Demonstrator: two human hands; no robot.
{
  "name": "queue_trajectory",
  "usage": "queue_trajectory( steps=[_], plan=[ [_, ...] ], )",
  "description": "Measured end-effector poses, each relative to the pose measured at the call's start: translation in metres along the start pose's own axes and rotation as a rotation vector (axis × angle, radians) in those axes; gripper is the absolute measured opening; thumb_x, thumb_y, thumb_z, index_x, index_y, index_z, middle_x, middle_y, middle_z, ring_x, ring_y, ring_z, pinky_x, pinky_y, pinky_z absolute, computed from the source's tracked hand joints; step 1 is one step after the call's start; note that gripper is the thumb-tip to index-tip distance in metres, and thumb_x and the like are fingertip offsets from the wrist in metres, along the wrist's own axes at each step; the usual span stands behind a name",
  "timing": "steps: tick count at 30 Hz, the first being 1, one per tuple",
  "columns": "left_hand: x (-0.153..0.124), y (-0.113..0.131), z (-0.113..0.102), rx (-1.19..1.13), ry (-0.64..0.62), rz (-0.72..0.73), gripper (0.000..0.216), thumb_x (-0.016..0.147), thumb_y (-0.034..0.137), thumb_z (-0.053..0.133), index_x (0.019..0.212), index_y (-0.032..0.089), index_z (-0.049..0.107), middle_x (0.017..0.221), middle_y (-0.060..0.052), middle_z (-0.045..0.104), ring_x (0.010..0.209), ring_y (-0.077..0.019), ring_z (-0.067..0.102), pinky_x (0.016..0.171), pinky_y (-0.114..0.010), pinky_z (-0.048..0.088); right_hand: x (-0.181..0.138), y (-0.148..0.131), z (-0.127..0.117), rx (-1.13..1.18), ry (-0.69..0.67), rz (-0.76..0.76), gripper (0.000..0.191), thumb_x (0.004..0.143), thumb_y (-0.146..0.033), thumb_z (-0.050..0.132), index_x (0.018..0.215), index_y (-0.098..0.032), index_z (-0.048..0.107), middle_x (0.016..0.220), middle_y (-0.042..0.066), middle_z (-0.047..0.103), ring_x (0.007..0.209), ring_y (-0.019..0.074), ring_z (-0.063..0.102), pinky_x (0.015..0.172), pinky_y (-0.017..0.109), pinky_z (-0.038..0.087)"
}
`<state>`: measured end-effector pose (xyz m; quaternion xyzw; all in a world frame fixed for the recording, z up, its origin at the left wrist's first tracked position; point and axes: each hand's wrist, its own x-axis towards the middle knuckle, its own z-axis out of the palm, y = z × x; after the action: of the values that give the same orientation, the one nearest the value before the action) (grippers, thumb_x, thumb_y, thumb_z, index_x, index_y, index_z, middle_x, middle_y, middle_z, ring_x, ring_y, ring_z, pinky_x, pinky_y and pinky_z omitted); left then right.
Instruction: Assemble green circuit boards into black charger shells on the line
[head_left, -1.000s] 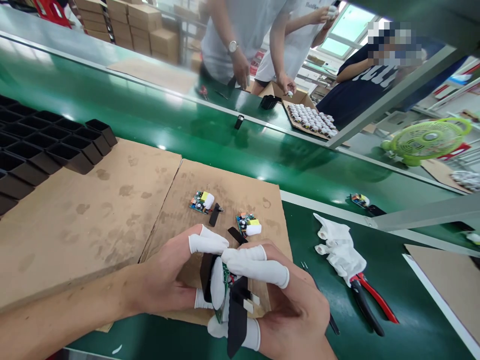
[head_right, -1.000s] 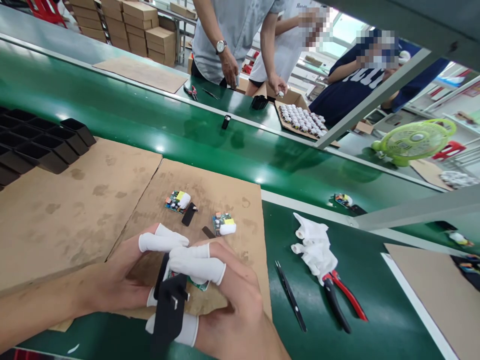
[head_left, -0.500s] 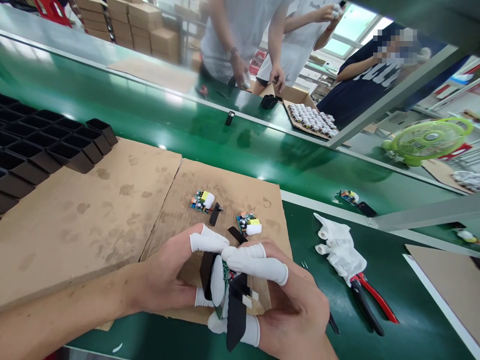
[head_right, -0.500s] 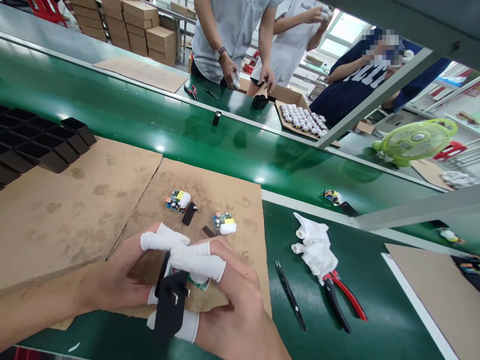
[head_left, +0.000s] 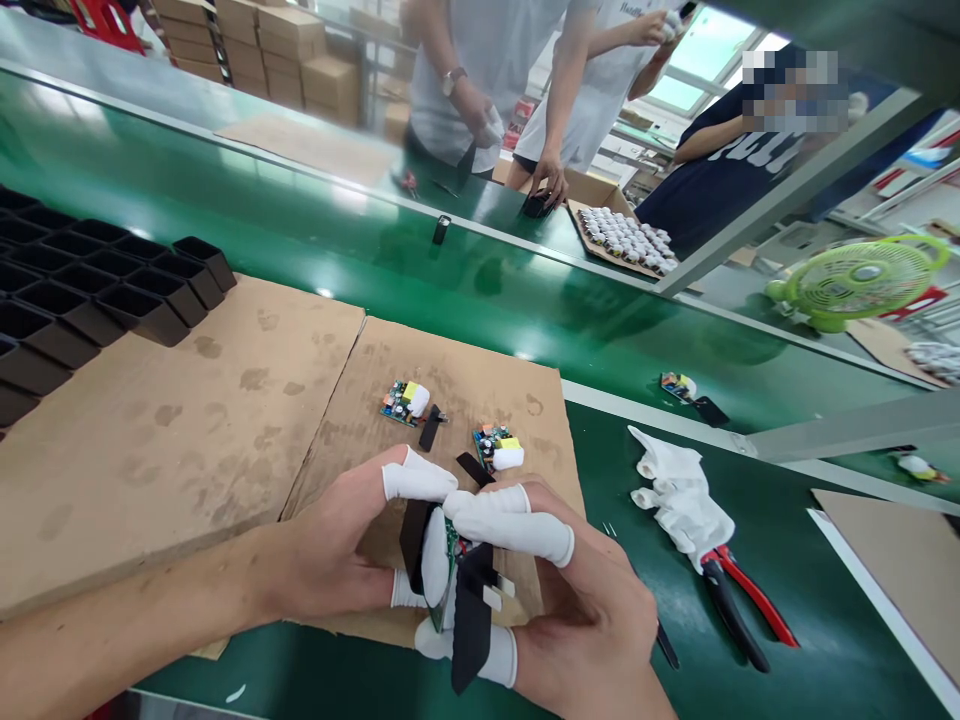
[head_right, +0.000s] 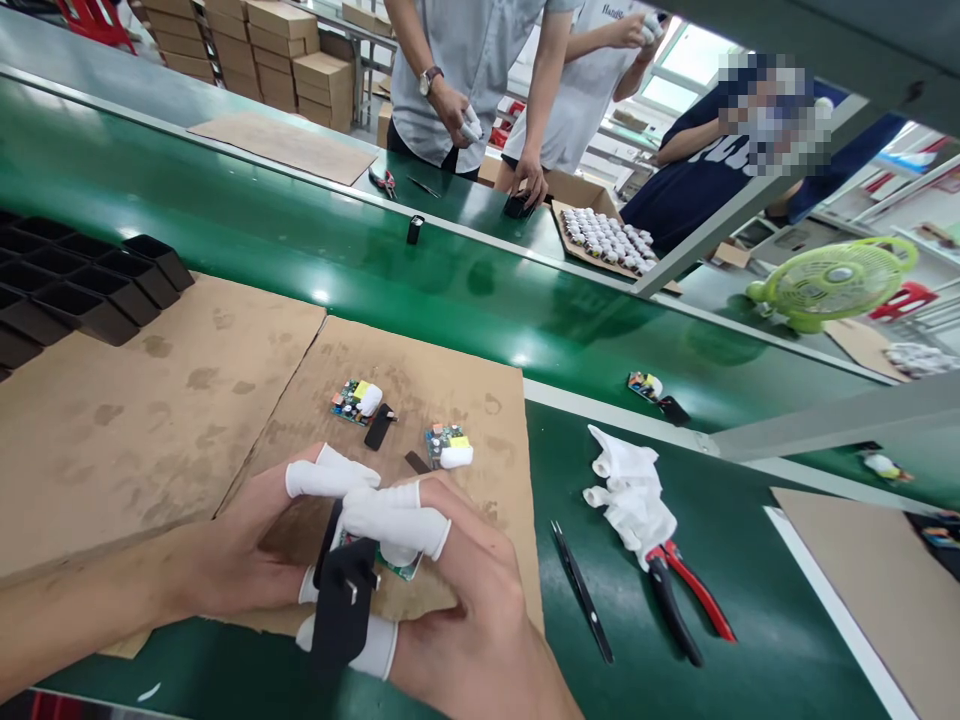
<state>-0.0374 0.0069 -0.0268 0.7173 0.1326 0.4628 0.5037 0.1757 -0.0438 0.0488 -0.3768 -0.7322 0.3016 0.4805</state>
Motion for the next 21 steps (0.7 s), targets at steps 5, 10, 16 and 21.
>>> queue_trajectory(
  steps=[5, 10, 16, 21],
  plan=[
    [0.0004, 0.0003, 0.001, 0.003, 0.017, 0.003, 0.061, 0.092, 0.022, 0.093, 0.144, 0.029, 0.062, 0.129, -0.007, 0.074, 0.113, -0.0247, 0.074, 0.098, -0.036, 0.061, -0.0023, 0.001, -0.0012, -0.003, -0.011, 0.005, 0.066, 0.079, -0.017, 0.103, 0.139, -0.029, 0.079, 0.111, 0.008, 0.08, 0.086, 0.0253, 0.07, 0.076, 0.04, 0.06],
    [-0.0001, 0.002, -0.0003, 0.03, 0.013, -0.004, 0.058, 0.093, 0.026, 0.092, 0.143, 0.029, 0.062, 0.127, -0.008, 0.074, 0.111, -0.0259, 0.076, 0.096, -0.037, 0.063, -0.005, 0.0053, -0.0035, 0.009, -0.052, -0.008, 0.072, 0.075, -0.012, 0.105, 0.14, -0.025, 0.076, 0.115, 0.007, 0.079, 0.093, 0.0252, 0.071, 0.08, 0.038, 0.059],
    [-0.0009, 0.0012, -0.0011, 0.047, 0.001, -0.026, 0.06, 0.093, 0.026, 0.093, 0.143, 0.03, 0.061, 0.126, -0.006, 0.074, 0.113, -0.0263, 0.075, 0.098, -0.039, 0.062, -0.0048, 0.0063, -0.0045, 0.014, -0.057, 0.013, 0.072, 0.074, -0.015, 0.107, 0.138, -0.026, 0.076, 0.111, 0.006, 0.078, 0.089, 0.0239, 0.071, 0.08, 0.039, 0.061],
    [-0.0012, 0.0017, -0.0004, 0.013, 0.005, -0.048, 0.059, 0.091, 0.025, 0.095, 0.141, 0.029, 0.064, 0.124, -0.006, 0.072, 0.107, -0.0236, 0.075, 0.094, -0.036, 0.062, -0.0063, 0.0053, -0.0035, 0.003, -0.048, 0.014, 0.071, 0.076, -0.018, 0.106, 0.14, -0.026, 0.076, 0.108, 0.006, 0.078, 0.087, 0.0244, 0.071, 0.077, 0.039, 0.062]
  ],
)
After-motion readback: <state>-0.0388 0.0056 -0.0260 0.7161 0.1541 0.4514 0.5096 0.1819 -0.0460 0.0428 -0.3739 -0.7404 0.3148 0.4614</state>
